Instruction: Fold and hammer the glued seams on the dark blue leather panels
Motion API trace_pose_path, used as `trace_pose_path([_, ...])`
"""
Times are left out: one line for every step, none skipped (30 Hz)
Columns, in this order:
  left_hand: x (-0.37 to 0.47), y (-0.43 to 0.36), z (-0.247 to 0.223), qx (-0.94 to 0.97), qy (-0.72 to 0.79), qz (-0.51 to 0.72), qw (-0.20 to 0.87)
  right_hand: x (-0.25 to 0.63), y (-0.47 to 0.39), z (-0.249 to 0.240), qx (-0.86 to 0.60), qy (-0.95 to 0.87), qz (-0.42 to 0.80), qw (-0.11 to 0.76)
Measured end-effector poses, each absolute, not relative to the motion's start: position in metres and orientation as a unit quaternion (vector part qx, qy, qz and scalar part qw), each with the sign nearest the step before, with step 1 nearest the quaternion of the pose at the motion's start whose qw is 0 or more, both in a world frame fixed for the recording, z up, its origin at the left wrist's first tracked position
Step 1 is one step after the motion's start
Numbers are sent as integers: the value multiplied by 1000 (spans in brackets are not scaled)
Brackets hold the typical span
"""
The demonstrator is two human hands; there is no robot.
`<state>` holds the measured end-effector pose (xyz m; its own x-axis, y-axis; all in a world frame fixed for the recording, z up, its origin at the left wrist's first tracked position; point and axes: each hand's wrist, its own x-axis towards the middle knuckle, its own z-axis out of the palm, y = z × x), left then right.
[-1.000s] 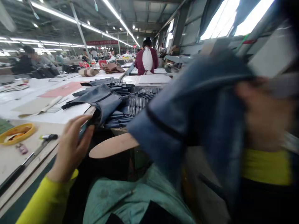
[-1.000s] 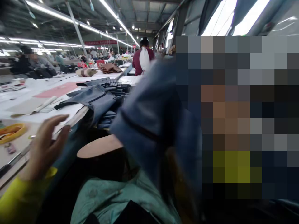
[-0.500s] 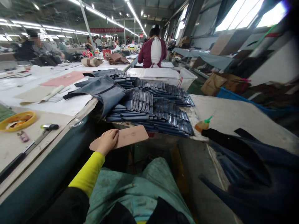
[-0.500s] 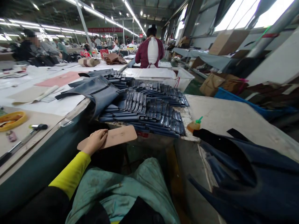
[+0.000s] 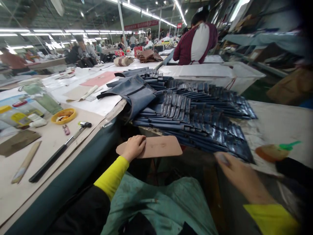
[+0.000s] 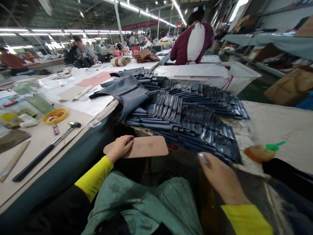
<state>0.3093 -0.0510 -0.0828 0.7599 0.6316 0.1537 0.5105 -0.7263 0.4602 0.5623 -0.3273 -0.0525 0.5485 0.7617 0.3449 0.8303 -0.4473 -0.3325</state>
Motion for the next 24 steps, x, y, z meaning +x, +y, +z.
trace_pose_path([310, -42, -83, 907, 320, 147, 233, 556, -304, -60, -829, -508, -51, 227])
trace_pose_path([310, -31, -84, 895, 333, 144, 261, 546, -278, -67, -804, -550, -33, 221])
trace_pose_path([311, -16, -84, 882, 350, 143, 280, 533, -252, -73, -777, -589, -21, 219])
trace_pose_path([312, 0, -84, 871, 370, 145, 289, 521, -228, -77, -755, -616, -23, 221])
trace_pose_path([312, 18, -84, 861, 392, 149, 288, 509, -206, -81, -737, -638, -19, 223])
trace_pose_path([313, 38, -84, 852, 413, 155, 282, 499, -189, -84, -729, -647, -12, 223])
trace_pose_path([314, 57, -84, 840, 436, 163, 279, 492, -176, -85, -729, -647, -5, 225])
trace_pose_path([316, 75, -84, 827, 458, 173, 278, 488, -169, -87, -732, -642, 2, 226])
trace_pose_path([319, 92, -85, 812, 479, 184, 278, 487, -165, -88, -737, -635, 8, 229])
trace_pose_path([323, 106, -86, 796, 498, 195, 282, 487, -164, -89, -742, -629, 13, 232])
trace_pose_path([329, 116, -89, 781, 514, 205, 290, 488, -165, -89, -744, -625, 18, 236])
trace_pose_path([336, 124, -92, 765, 527, 214, 302, 489, -167, -89, -744, -623, 22, 239])
trace_pose_path([345, 127, -96, 751, 536, 221, 317, 491, -170, -88, -746, -620, 26, 241])
trace_pose_path([355, 128, -100, 738, 540, 226, 336, 492, -171, -87, -748, -616, 30, 243])
trace_pose_path([365, 126, -103, 727, 539, 229, 358, 492, -172, -86, -751, -613, 34, 243])
trace_pose_path([374, 123, -104, 719, 533, 232, 381, 492, -173, -85, -753, -610, 37, 242])
trace_pose_path([382, 119, -103, 712, 524, 235, 403, 491, -173, -84, -754, -609, 40, 242])
trace_pose_path([388, 116, -98, 708, 513, 240, 422, 490, -172, -84, -755, -609, 43, 242])
trace_pose_path([390, 114, -91, 704, 501, 248, 439, 490, -172, -83, -754, -609, 46, 242])
trace_pose_path([387, 113, -80, 701, 489, 257, 452, 489, -171, -83, -753, -609, 47, 244])
trace_pose_path([379, 115, -66, 698, 479, 267, 460, 489, -171, -83, -752, -609, 47, 247])
trace_pose_path([367, 118, -49, 696, 471, 278, 466, 489, -171, -83, -751, -609, 49, 250])
trace_pose_path([350, 123, -31, 695, 464, 287, 468, 489, -171, -83, -750, -609, 49, 253])
trace_pose_path([329, 129, -13, 695, 461, 296, 465, 490, -171, -84, -750, -608, 48, 256])
